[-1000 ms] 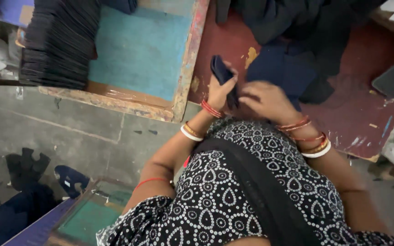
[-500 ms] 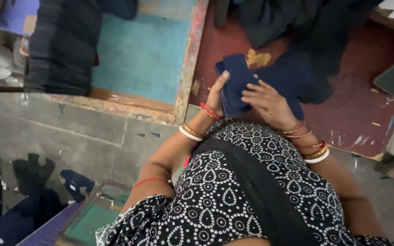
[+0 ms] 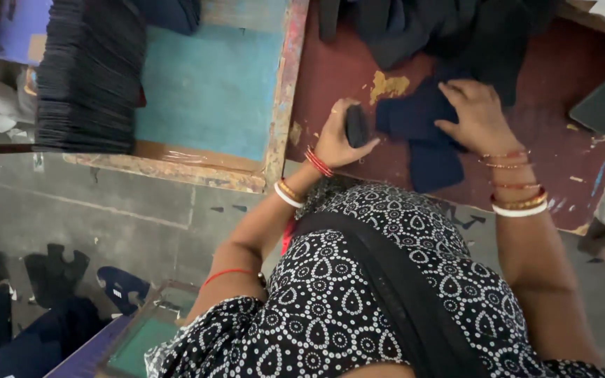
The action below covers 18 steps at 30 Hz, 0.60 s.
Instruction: The person folds dark blue fabric pieces on a wooden table. They repeatedly pick up a piece, fold it, and place it onto a growing stack. The camera is extremely unstable, shaking rapidly throughout the task.
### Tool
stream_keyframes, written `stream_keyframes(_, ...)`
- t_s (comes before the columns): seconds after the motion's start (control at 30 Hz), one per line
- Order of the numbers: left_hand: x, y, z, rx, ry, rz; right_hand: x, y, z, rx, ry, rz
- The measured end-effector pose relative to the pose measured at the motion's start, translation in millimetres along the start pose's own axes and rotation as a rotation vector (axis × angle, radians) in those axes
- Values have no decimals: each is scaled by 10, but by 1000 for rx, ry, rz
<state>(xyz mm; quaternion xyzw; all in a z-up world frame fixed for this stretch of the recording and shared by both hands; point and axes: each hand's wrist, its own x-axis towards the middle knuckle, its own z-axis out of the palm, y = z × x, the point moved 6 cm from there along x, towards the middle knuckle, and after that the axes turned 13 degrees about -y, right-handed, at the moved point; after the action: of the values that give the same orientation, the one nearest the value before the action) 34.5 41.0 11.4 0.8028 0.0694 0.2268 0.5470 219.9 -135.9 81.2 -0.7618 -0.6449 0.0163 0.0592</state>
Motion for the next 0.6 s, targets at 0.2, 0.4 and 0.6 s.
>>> stream_keyframes(0.2,-143,-170,0,-22,58,-263,-264,443,587,332,-181,391)
stream_keyframes(0.4,-80,7,466,-1149,-141,-301,-101,-274,906,1135,14,255)
stream_keyframes(0.6,-17,-28,239,-633,-129,-156,114,-315,489,551,-207,328)
